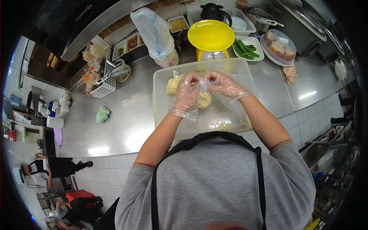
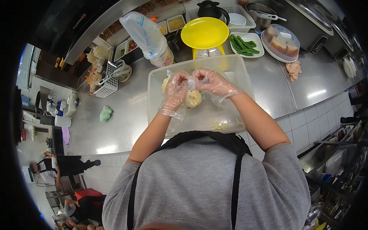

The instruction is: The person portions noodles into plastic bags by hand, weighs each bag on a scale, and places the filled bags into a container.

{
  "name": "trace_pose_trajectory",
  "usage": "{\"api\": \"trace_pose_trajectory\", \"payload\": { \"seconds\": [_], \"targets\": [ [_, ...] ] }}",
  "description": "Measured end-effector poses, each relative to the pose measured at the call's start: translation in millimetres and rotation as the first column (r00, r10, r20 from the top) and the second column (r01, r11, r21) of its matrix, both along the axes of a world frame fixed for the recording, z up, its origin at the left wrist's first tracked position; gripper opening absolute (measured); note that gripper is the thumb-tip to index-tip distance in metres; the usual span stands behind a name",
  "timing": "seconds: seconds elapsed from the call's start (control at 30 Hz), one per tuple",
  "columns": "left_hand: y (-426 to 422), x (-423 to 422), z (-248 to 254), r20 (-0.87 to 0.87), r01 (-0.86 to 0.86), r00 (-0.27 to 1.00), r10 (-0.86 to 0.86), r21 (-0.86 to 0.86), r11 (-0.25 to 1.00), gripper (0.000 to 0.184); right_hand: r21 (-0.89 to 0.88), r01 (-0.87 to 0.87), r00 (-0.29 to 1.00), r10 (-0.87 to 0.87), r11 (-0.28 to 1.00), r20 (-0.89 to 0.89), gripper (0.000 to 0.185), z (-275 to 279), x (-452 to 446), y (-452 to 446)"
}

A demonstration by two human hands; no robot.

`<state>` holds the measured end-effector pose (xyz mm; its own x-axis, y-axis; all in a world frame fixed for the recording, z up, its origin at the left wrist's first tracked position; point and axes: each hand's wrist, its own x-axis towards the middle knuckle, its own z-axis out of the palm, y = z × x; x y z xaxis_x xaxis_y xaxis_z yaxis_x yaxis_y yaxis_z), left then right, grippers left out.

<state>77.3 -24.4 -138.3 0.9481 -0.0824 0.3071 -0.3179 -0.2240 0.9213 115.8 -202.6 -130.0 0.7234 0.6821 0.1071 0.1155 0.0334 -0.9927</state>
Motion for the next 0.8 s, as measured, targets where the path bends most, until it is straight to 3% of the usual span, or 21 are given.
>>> {"api": "trace_pose_trajectory", "payload": {
  "seconds": [0.03, 0.1, 0.23, 0.3, 0.33, 0.4, 0.43, 0.5, 0.67, 0.73, 0.8],
  "targets": [
    [-1, -1, -3, -0.001, -0.001, 1.0, 0.001, 0.0, 1.0, 0.014, 0.024, 0.0, 1.0, -0.001, 1.0, 0.018, 0.018, -2, 0, 1],
    [-5, -5, 6, 0.204, -0.152, 0.973, 0.107, 0.221, 0.963, 0.021, 0.003, 0.015, 1.0, -0.015, 1.0, 0.021, 0.017, -1, -1, 3],
    [-1, -4, 6, 0.177, -0.152, 0.979, 0.1, 0.315, 0.937, 0.019, -0.05, 0.124, 0.991, -0.121, 0.991, 0.062, 0.016, -14, 0, 11],
    [2, -3, 1, -0.132, 0.002, 0.991, -0.002, -0.003, 1.0, 0.015, -0.049, 0.168, 0.983, -0.164, 0.985, 0.083, 0.015, -18, -3, 15],
    [4, 0, -4, -0.132, 0.006, 0.991, -0.006, -0.003, 1.0, 0.015, -0.047, 0.212, 0.974, -0.207, 0.976, 0.098, 0.014, -20, -4, 16],
    [8, 6, -6, -0.196, 0.121, 0.967, -0.165, -0.217, 0.969, 0.017, -0.085, 0.263, 0.961, -0.253, 0.961, 0.108, 0.014, -20, -3, 13],
    [8, 7, -8, -0.195, 0.124, 0.966, -0.167, -0.215, 0.969, 0.017, -0.122, 0.308, 0.948, -0.294, 0.943, 0.122, 0.013, -21, -2, 12],
    [4, 3, 4, -0.361, 0.056, 0.917, -0.171, -0.307, 0.95, 0.017, -0.084, 0.33, 0.934, -0.313, 0.94, 0.173, 0.012, -24, 0, 13],
    [9, 8, -4, -0.282, 0.11, 0.946, -0.159, -0.179, 0.978, 0.019, -0.013, 0.353, 0.86, -0.32, 0.935, 0.397, 0.013, -21, -1, 15],
    [9, 7, -2, -0.277, 0.092, 0.953, -0.125, -0.128, 0.988, 0.02, -0.064, 0.283, 0.945, -0.267, 0.957, 0.189, 0.015, -15, -3, 13],
    [9, 6, -3, -0.228, 0.068, 0.97, -0.086, -0.089, 0.994, 0.022, -0.061, 0.27, 0.955, -0.259, 0.961, 0.142, 0.015, -11, -4, 11]
  ]
}}
